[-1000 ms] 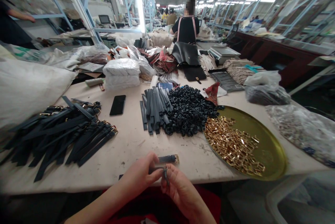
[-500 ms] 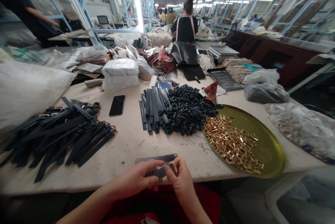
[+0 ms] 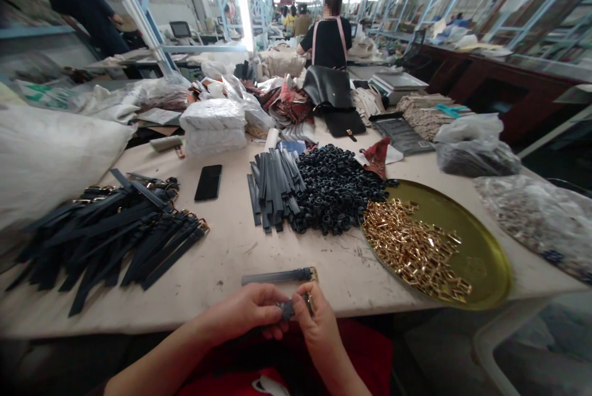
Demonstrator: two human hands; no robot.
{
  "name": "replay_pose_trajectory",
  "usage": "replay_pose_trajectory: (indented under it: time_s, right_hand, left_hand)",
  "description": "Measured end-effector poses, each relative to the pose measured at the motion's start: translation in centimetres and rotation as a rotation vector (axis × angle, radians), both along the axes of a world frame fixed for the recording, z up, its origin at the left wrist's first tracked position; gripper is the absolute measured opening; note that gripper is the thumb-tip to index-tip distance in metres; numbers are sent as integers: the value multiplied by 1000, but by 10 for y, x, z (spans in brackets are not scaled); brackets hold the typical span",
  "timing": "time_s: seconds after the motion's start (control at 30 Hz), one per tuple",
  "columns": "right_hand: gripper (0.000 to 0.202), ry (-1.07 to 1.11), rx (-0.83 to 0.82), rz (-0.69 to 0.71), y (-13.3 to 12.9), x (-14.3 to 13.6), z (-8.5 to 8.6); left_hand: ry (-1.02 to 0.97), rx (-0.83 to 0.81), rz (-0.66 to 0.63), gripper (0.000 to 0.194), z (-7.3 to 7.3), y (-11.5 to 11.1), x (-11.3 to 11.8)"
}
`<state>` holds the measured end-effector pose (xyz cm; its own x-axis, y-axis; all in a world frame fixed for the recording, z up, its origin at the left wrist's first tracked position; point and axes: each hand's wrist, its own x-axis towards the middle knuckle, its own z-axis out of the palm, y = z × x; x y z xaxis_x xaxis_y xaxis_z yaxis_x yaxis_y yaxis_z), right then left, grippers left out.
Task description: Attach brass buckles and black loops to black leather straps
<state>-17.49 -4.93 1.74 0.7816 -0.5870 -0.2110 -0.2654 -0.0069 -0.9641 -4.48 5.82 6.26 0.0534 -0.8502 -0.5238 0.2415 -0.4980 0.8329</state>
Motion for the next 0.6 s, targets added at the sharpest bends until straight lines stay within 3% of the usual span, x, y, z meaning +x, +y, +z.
replay_pose_trajectory:
  time_s: [0.13, 0.37, 0.6]
  right_hand:
    - [29, 10, -11, 91, 1, -5, 0]
    - [27, 130, -201, 185, -3, -13, -6]
    - [28, 15, -9, 147, 3, -10, 0]
  left_hand:
    - [-51, -18, 21, 27, -3, -3, -5]
    - [-109, 27, 51, 32, -2, -1, -9]
    - [-74, 19, 87, 30, 1, -5, -15]
